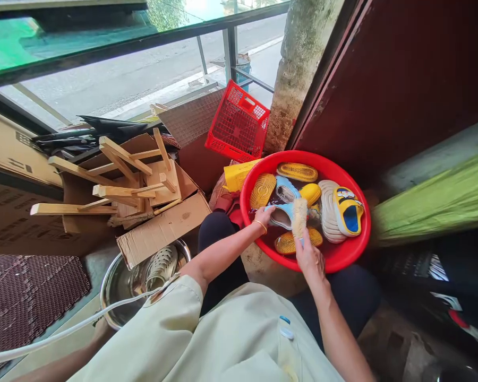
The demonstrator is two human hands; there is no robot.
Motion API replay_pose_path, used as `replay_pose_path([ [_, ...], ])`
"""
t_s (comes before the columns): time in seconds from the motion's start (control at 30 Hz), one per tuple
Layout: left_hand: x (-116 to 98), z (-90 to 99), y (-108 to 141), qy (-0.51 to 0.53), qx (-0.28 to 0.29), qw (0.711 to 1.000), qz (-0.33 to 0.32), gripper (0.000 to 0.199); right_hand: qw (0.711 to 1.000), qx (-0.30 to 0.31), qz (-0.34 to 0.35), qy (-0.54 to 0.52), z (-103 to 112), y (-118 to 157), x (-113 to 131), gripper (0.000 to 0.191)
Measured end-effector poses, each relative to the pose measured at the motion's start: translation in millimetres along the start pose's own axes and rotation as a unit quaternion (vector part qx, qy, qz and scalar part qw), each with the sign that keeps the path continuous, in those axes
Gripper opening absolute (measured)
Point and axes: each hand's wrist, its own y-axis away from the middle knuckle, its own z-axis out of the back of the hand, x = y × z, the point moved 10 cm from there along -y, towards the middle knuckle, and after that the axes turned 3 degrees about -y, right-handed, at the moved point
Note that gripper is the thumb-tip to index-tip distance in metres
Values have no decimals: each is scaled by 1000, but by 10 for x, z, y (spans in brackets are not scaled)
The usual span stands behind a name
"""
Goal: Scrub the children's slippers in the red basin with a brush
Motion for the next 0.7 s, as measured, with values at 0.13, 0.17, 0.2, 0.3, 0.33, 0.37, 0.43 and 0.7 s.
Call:
replay_pose_path([
  [0.13, 15, -221, 173, -46, 113, 993, 5, 50, 999, 19, -41, 21, 151, -276, -141, 63],
  [0.17, -1, -253, 206, -55, 130, 990, -9, 53, 999, 30, -33, 16, 143, -274, -92, 61],
  [0.2, -18, -265, 226, -66, 137, 988, -25, 55, 999, 40, -19, 10, 116, -235, -13, 60],
  [0.3, -60, -271, 234, -103, 136, 983, -74, 59, 998, 53, 35, -9, 29, 2, 237, 59],
  [0.33, -63, -287, 233, -110, 142, 980, -84, 61, 998, 50, 47, -12, 20, 67, 263, 59],
  [0.37, -65, -303, 232, -113, 149, 978, -91, 62, 998, 46, 51, -12, 24, 103, 239, 59],
  [0.43, -70, -325, 234, -107, 160, 977, -96, 64, 999, 43, 32, 3, 52, 75, 38, 59],
  [0.7, -113, -280, 181, -91, 147, 980, -99, 56, 999, 26, 33, -31, -13, -76, -203, 70],
])
